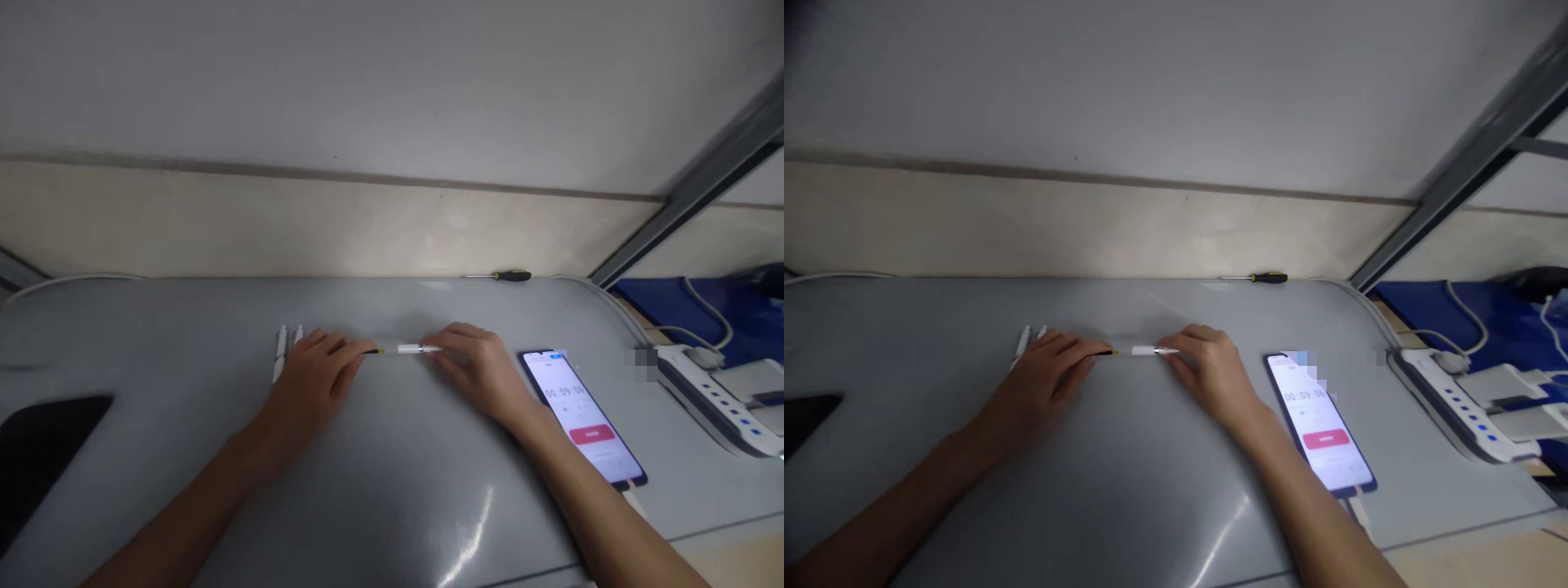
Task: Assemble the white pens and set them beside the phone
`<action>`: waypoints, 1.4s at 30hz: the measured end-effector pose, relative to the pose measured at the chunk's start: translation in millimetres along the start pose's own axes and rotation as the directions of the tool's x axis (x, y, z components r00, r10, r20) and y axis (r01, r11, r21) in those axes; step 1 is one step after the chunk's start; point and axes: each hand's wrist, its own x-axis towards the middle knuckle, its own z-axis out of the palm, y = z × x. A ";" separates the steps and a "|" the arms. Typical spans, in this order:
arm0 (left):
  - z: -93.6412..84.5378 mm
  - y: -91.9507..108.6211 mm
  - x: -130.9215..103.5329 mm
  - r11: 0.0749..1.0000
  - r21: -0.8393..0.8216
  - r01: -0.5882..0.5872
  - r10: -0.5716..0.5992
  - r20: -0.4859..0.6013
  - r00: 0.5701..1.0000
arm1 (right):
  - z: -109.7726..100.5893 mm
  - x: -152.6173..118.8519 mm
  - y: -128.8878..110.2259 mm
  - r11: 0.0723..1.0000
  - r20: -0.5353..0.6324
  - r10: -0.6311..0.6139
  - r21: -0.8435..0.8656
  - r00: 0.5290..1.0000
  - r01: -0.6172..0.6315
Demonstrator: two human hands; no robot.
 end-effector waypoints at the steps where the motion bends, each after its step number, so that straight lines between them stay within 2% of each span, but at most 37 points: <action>1: 1.0 1.6 -0.2 1.000 -0.005 0.002 -0.002 0.014 1.000 | 0.6 -0.2 -0.5 1.000 0.014 0.000 0.000 1.000 0.000; 7: 6.0 11.0 -0.4 0.998 -0.060 0.006 -0.005 0.017 1.000 | 7.5 -0.9 -6.6 0.998 0.052 -0.054 0.034 0.997 0.052; 17: 7.8 9.3 -0.7 0.997 -0.062 -0.036 0.041 0.081 0.996 | 10.6 -1.5 -8.8 0.993 0.076 -0.112 0.038 0.991 0.109; 23: 6.1 7.7 -1.4 0.991 -0.033 -0.132 0.131 -0.031 0.991 | 7.1 0.1 -18.1 0.989 0.135 -0.031 0.150 0.990 0.011; 26: 5.6 7.0 -1.5 0.986 -0.024 -0.165 0.163 -0.048 0.985 | 5.1 0.0 -19.7 0.984 0.143 0.031 0.167 0.989 -0.055; 29: 5.2 5.7 -1.8 0.987 -0.015 -0.160 0.159 -0.042 0.986 | 4.0 0.1 -17.3 0.970 0.107 0.095 0.213 0.990 -0.116; 33: 2.7 4.4 -1.1 0.991 -0.009 -0.137 0.136 -0.062 0.989 | 2.9 0.3 -14.4 0.954 0.076 0.109 0.271 0.991 -0.126; 38: -1.1 5.9 0.4 0.990 -0.018 -0.139 0.138 -0.056 0.989 | 1.8 -0.6 -16.7 0.958 0.098 0.163 0.224 0.982 -0.182; 42: -1.0 4.5 0.3 0.991 -0.013 -0.132 0.131 -0.056 0.990 | 2.0 -0.4 -15.6 0.952 0.042 0.146 0.264 0.988 -0.152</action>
